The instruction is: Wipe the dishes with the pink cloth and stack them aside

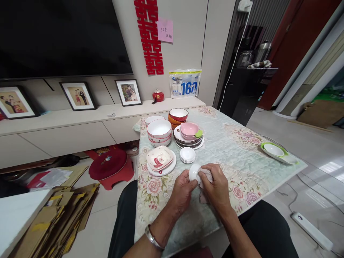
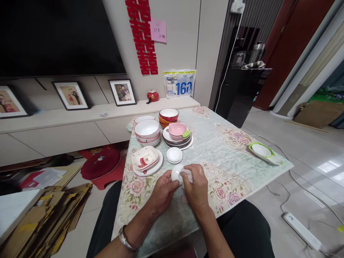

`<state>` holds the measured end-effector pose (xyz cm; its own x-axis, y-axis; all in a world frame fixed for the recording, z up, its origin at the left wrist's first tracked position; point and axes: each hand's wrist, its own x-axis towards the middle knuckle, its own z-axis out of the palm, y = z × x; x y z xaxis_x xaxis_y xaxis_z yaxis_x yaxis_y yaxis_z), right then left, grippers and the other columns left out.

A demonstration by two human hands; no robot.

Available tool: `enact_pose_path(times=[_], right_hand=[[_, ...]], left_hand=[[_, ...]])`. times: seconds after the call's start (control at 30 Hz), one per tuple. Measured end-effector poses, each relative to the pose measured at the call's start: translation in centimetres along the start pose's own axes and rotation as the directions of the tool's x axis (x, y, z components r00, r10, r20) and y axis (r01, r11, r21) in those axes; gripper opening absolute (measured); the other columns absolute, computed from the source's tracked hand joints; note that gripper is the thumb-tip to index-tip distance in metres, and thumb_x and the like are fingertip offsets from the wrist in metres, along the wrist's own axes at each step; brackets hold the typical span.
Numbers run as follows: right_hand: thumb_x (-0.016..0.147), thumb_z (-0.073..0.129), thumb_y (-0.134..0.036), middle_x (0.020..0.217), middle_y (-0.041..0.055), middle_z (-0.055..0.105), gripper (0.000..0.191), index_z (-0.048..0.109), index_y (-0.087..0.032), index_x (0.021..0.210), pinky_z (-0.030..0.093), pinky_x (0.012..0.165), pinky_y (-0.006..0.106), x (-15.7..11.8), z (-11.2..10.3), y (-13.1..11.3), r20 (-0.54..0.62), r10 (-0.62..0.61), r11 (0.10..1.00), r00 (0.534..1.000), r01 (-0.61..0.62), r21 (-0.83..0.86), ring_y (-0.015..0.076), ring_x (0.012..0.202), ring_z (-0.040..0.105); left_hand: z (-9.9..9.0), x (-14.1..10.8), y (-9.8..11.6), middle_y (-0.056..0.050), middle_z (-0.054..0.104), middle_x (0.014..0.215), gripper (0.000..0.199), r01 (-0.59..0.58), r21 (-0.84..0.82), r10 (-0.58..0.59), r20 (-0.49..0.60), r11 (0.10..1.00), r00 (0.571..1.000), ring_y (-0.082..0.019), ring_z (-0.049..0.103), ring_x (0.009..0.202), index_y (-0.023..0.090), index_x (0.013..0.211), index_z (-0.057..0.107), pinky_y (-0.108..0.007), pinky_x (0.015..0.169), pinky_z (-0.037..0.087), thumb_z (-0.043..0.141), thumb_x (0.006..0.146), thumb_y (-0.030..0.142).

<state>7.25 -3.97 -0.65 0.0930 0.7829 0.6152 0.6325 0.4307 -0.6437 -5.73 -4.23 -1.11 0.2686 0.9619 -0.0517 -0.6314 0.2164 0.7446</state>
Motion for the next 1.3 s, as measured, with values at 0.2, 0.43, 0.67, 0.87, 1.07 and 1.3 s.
enact_pose_path(times=[0.2, 0.43, 0.67, 0.87, 1.07, 1.3], right_hand=[[0.088, 0.058, -0.025, 0.086, 0.0042, 0.061, 0.006, 0.061, -0.021, 0.091, 0.048, 0.075, 0.035, -0.4, 0.3, 0.4, 0.036, 0.079, 0.996, 0.996, -0.077, -0.042, 0.0218, 0.083, 0.059], [0.091, 0.059, -0.025, 0.093, 0.0058, 0.062, 0.010, 0.064, -0.022, 0.098, 0.048, 0.079, 0.036, -0.1, -0.1, -0.7, 0.041, -0.031, 0.996, 0.999, 0.028, 0.080, 0.0220, 0.091, 0.059], [0.093, 0.054, -0.041, 0.097, 0.0079, 0.067, 0.028, 0.068, -0.018, 0.103, 0.048, 0.085, 0.040, 0.2, -0.3, 1.5, 0.048, 0.327, 0.916, 0.944, -0.329, 0.229, 0.0247, 0.094, 0.061], [0.094, 0.053, -0.039, 0.099, 0.0086, 0.066, 0.029, 0.070, -0.019, 0.106, 0.048, 0.086, 0.041, -0.3, 0.0, 0.9, 0.001, 0.310, 0.929, 0.951, -0.304, 0.211, 0.0246, 0.096, 0.060], [0.092, 0.057, -0.026, 0.099, 0.0090, 0.062, 0.021, 0.072, -0.023, 0.106, 0.047, 0.086, 0.042, -0.3, 0.4, -1.6, 0.021, -0.075, 0.995, 0.997, 0.074, 0.059, 0.0242, 0.097, 0.056], [0.094, 0.053, -0.036, 0.112, 0.0088, 0.066, 0.028, 0.071, -0.022, 0.111, 0.047, 0.094, 0.042, -0.1, 0.8, 0.2, 0.081, 0.197, 0.914, 0.977, -0.213, 0.346, 0.0248, 0.108, 0.059]], left_hand=[[0.1, 0.1, 0.1, -0.007, 0.072, 0.093, 0.040, -0.067, -0.003, 0.066, -0.053, 0.998, 0.996, -0.019, 0.064, 0.087, 0.014, 0.099, 0.065, -0.031, 0.084, 0.046, 0.083, 0.065, 0.025], [0.0, -0.1, 0.1, -0.006, 0.071, 0.093, 0.038, -0.021, 0.049, 0.019, 0.031, 0.999, 0.999, -0.020, 0.064, 0.085, 0.014, 0.101, 0.065, -0.032, 0.082, 0.045, 0.081, 0.070, 0.029], [-0.3, -0.4, 0.1, -0.001, 0.066, 0.075, 0.024, 0.002, 0.237, -0.012, 0.040, 0.972, 0.999, -0.014, 0.055, 0.068, 0.015, 0.084, 0.063, -0.025, 0.067, 0.039, 0.079, 0.069, 0.026], [-0.2, -0.3, 0.0, -0.001, 0.066, 0.078, 0.027, -0.007, 0.204, 0.000, 0.036, 0.979, 0.999, -0.015, 0.056, 0.071, 0.016, 0.086, 0.062, -0.026, 0.069, 0.040, 0.079, 0.070, 0.030], [-0.2, -0.4, 0.0, 0.001, 0.064, 0.075, 0.022, -0.045, 0.252, 0.024, 0.085, 0.967, 0.996, -0.016, 0.056, 0.073, 0.017, 0.088, 0.063, -0.027, 0.070, 0.041, 0.076, 0.074, 0.028], [-0.1, -0.3, -0.2, 0.000, 0.066, 0.075, 0.028, 0.006, 0.107, -0.007, 0.005, 0.994, 1.000, -0.015, 0.056, 0.069, 0.016, 0.083, 0.064, -0.027, 0.069, 0.041, 0.081, 0.065, 0.026]])
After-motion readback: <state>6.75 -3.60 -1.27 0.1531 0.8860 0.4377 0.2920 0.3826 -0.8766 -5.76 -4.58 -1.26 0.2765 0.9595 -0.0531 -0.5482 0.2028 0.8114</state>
